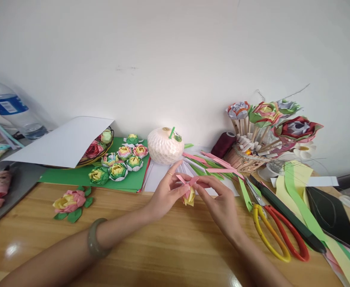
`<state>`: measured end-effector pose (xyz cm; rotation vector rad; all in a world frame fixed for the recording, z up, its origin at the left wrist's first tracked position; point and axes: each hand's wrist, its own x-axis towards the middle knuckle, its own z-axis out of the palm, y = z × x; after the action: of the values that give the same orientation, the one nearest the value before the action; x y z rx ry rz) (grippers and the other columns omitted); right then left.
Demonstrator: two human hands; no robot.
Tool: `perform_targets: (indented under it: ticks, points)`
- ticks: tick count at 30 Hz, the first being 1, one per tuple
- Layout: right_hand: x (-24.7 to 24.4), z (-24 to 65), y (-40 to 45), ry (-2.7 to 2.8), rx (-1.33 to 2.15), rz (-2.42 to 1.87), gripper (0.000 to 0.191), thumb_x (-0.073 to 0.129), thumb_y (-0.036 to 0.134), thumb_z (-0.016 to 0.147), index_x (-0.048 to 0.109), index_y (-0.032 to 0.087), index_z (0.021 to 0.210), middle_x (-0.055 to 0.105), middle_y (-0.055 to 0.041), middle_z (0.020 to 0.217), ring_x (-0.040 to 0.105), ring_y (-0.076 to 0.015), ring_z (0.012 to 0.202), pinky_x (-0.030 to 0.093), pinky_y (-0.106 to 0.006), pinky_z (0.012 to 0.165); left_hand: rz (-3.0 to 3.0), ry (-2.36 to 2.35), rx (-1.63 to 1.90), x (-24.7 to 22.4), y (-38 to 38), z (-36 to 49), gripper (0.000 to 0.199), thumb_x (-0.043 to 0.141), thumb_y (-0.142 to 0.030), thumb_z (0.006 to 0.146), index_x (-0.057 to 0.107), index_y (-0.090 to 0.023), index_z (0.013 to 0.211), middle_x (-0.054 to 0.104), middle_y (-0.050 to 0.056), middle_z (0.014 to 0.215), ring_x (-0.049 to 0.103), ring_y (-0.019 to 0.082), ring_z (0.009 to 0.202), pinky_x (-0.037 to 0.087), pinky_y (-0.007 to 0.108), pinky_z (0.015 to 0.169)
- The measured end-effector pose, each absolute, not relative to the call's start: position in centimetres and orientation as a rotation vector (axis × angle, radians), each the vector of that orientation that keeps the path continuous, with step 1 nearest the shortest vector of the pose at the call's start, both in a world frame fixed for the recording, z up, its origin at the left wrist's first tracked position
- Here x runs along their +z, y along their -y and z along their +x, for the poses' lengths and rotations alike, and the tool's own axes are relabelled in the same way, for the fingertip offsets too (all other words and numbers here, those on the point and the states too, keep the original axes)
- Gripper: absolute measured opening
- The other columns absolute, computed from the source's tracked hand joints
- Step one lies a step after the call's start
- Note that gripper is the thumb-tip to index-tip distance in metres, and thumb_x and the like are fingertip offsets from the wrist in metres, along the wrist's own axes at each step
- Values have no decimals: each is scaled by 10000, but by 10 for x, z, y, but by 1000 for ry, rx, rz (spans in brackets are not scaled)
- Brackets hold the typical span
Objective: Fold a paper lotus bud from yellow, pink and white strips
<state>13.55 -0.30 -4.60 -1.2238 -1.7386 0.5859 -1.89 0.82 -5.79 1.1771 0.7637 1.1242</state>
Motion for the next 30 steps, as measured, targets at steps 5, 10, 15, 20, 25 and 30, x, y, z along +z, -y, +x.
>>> perform_targets:
  ticks: [5,10,15,20,25,30]
  points:
    - [-48,135,3,1813,236,-1192,101,579,212,789,636,208,872,662,-52,823,598,-190,768,488,-352,718,1500,-928,1184,-54,-8,-20,133,565,-268,773,606,-149,818,626,48,824,575,163,820,437,303,800]
    - [-48,136,1,1858,56,-1143,64,592,181,778,621,211,825,674,-45,781,557,-234,908,457,-400,790,1643,-975,1204,-52,-6,-20,99,529,-188,790,594,-153,856,626,40,780,570,164,842,423,297,819]
    - [-49,137,0,1890,107,-1129,42,579,190,792,598,216,819,654,-47,793,554,-232,913,452,-396,790,1537,-933,1159,-54,-9,-21,129,496,-257,818,566,-150,830,592,4,670,571,126,647,443,281,736]
    - [-48,138,1,1876,379,-1120,12,570,215,802,579,207,800,600,-63,888,574,-189,828,467,-318,710,1487,-944,1166,-51,-12,-24,104,549,-234,766,566,-145,715,557,7,713,541,116,677,422,238,658]
    - [-41,139,2,1840,755,-1081,80,562,261,808,571,196,763,598,-29,787,569,-165,753,449,-287,696,1263,-851,969,-42,-18,-30,128,554,-239,723,543,-141,640,516,-21,614,464,79,525,356,209,509]
    - [-39,141,2,1737,1142,-1086,127,581,304,789,589,183,752,613,-13,750,567,-151,726,448,-271,684,1123,-762,840,-38,-26,-35,107,557,-210,677,569,-123,617,535,-9,610,485,90,597,378,213,595]
